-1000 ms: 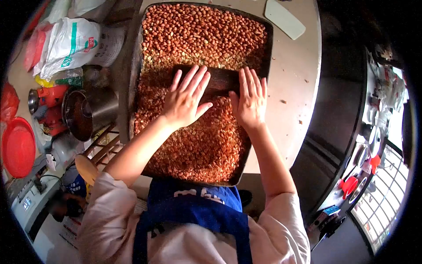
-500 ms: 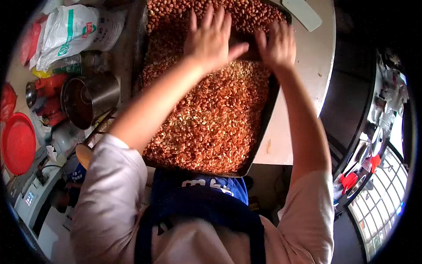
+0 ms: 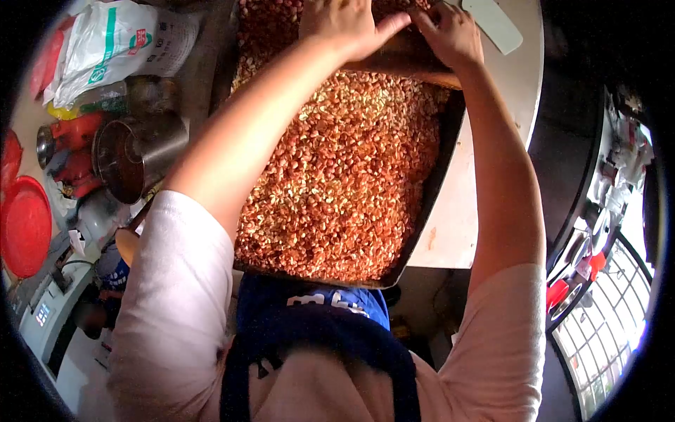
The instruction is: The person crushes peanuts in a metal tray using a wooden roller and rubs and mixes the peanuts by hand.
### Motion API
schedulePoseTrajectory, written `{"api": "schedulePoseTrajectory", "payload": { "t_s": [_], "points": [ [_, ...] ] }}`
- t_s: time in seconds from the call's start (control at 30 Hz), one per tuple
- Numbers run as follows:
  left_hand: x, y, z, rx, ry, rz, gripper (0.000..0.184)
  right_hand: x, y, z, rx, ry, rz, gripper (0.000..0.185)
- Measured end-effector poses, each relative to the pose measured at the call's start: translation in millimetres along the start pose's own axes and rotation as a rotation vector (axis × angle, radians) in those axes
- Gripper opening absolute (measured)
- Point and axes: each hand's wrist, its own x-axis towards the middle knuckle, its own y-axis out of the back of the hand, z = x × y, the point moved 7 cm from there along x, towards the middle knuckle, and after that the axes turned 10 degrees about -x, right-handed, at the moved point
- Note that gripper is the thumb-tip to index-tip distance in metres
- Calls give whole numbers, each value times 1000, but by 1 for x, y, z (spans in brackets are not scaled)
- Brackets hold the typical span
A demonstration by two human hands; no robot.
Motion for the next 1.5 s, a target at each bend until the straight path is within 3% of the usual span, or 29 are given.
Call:
{"api": "schedulePoseTrajectory", "payload": {
  "t_s": [0.07, 0.1, 0.13, 0.17, 0.2, 0.27, 0.33, 0.37, 0.5, 0.53, 0.6, 0.7, 0.8, 0.87, 0.93, 0.97, 1.0, 1.07, 1.1, 1.13, 1.27, 1.33, 1.4, 1.43, 1.47, 1.5],
  "points": [
    [-39, 11, 29, 169, -140, -3, 103, -57, 7, -14, -285, -3, 293, 77],
    [-60, 1, 35, 259, -122, -153, 103, -86, 14, -28, -210, 34, 369, 82],
    [-83, 4, 41, 164, -146, -253, 101, -99, 27, -40, -168, 25, -32, 82],
    [-97, 8, 48, 202, -159, -374, 99, -114, 49, -57, -115, 58, -116, 85],
    [-108, 10, 49, 247, -166, -496, 99, -122, 67, -71, -83, 112, 0, 94],
    [-104, -9, 37, 277, -197, -478, 102, -119, 50, -65, -151, 126, -109, 99],
    [-85, 5, 30, 38, -4, -608, 100, -96, 45, -66, -105, 116, -367, 94],
    [-84, 17, 23, 98, -30, -596, 98, -87, 47, -76, -132, 156, -375, 86],
    [-102, 82, -14, 142, -73, -451, 93, -74, 58, -142, -137, 160, -252, 83],
    [-114, 91, -30, 103, -77, -408, 96, -73, 51, -159, -97, 80, -495, 84],
    [-145, 101, -56, 174, -149, -307, 97, -96, 45, -186, -89, 133, -147, 81],
    [-174, 104, -70, 118, -184, -180, 94, -130, 34, -202, -21, 110, 23, 76],
    [-111, 86, -94, 117, -112, -39, 89, -58, 22, -182, -281, 90, 41, 78],
    [-43, 85, -112, 52, -75, 128, 89, 2, 28, -157, -240, 1, 222, 84],
    [-11, 88, -124, 200, 206, -125, 95, 32, 46, -149, -320, -79, 364, 74],
    [-13, 86, -122, 189, 259, -206, 96, 43, 52, -148, -292, -149, 53, 86],
    [-26, 83, -123, 193, 267, -221, 96, 29, 46, -150, -282, -148, 39, 86],
    [-58, 91, -93, 160, -126, 7, 89, -3, 29, -160, -288, -82, -19, 87],
    [-85, 86, -95, 46, -112, -50, 91, -28, 25, -170, -256, -34, -203, 89],
    [-115, 92, -86, -9, -143, -80, 90, -53, 25, -182, -225, 1, -245, 89],
    [-199, 105, -70, 64, -156, -231, 83, -133, 39, -201, -53, 160, -8, 80],
    [-167, 91, -85, -31, -160, -133, 85, -93, 25, -192, -184, 140, -167, 85],
    [-94, 85, -114, -182, 13, -127, 93, -27, 18, -175, -163, 83, -195, 89],
    [-57, 89, -116, -48, 5, 52, 90, 5, 16, -162, -147, -6, -304, 93],
    [-26, 87, -129, -67, -4, -33, 93, 29, 13, -144, -9, -152, -307, 95],
    [-15, 82, -128, 211, 227, -169, 96, 35, 22, -135, 115, -407, -405, 89]
  ]
}}
